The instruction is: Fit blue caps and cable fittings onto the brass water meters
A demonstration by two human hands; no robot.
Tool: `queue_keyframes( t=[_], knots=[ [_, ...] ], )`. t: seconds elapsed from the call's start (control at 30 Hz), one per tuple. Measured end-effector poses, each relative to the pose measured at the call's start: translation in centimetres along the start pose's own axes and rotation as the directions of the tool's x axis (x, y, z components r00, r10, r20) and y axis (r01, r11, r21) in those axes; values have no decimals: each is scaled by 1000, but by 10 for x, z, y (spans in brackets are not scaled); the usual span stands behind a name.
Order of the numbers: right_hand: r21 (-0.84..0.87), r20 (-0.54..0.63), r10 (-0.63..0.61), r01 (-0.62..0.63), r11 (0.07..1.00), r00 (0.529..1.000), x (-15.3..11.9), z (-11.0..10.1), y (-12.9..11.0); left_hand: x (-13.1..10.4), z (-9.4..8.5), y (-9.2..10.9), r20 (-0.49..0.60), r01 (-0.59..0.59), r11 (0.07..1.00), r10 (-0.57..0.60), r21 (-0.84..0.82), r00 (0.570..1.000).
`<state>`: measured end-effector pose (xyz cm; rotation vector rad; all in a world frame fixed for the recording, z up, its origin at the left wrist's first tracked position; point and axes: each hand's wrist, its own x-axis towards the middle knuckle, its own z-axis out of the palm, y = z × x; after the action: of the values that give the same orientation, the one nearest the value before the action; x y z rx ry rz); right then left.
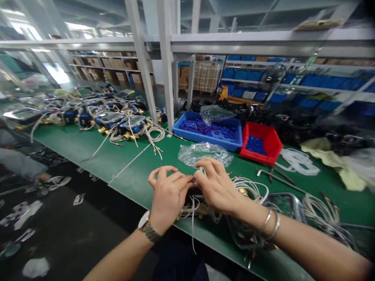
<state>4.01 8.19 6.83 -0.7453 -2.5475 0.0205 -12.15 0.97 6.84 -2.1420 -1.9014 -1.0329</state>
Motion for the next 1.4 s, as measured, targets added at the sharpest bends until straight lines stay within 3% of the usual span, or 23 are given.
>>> queue_keyframes(
  t=[0.07,0.17,0.33,0.47,0.57,0.63,0.73,0.8,0.93,0.97,1.1,1.13,1.23,1.3,1.4],
  knots=[
    [3,41,16,-16,1000,999,1,0,3,1,2,-2,-5,-28,1000,28,12,1000],
    [98,103,149,-159,982,984,2,0,6,2,6,-6,-79,-43,998,47,52,996],
    [-6,55,5,-5,1000,998,2,-1,7,2,11,-9,-17,-73,996,74,42,997],
    [36,94,189,-193,980,977,-2,0,5,1,13,-9,-84,-58,996,64,74,994],
    [-33,-7,56,-56,998,998,-7,4,6,2,17,-12,24,-60,998,60,0,998],
    [-65,-19,34,-35,997,999,-9,8,6,3,21,-14,70,-44,997,48,-57,996],
    [-22,64,213,-212,977,975,-9,11,5,4,25,-15,-19,-65,996,64,-53,998],
    [13,102,248,-251,968,963,-7,9,8,5,26,-16,-63,-93,995,91,-26,994],
    [-40,86,-22,25,999,996,-6,5,14,7,26,-18,67,-79,995,83,-62,994],
    [-57,96,-39,45,997,995,-6,5,15,7,26,-18,82,-69,995,75,-71,994],
    [-28,207,191,-189,982,960,-5,6,13,5,27,-13,-16,-41,999,41,6,999],
    [-28,216,200,-198,980,956,-4,6,14,4,27,-12,-21,-38,999,38,22,999],
    [-102,192,-8,28,994,981,-3,1,19,5,29,-15,72,-36,999,37,-23,997],
    [-149,200,-145,176,973,969,-2,-1,23,7,29,-19,139,-18,996,30,-90,990],
    [-151,206,-145,178,972,968,-1,2,25,11,30,-22,151,35,993,-17,-117,988]
  ],
)
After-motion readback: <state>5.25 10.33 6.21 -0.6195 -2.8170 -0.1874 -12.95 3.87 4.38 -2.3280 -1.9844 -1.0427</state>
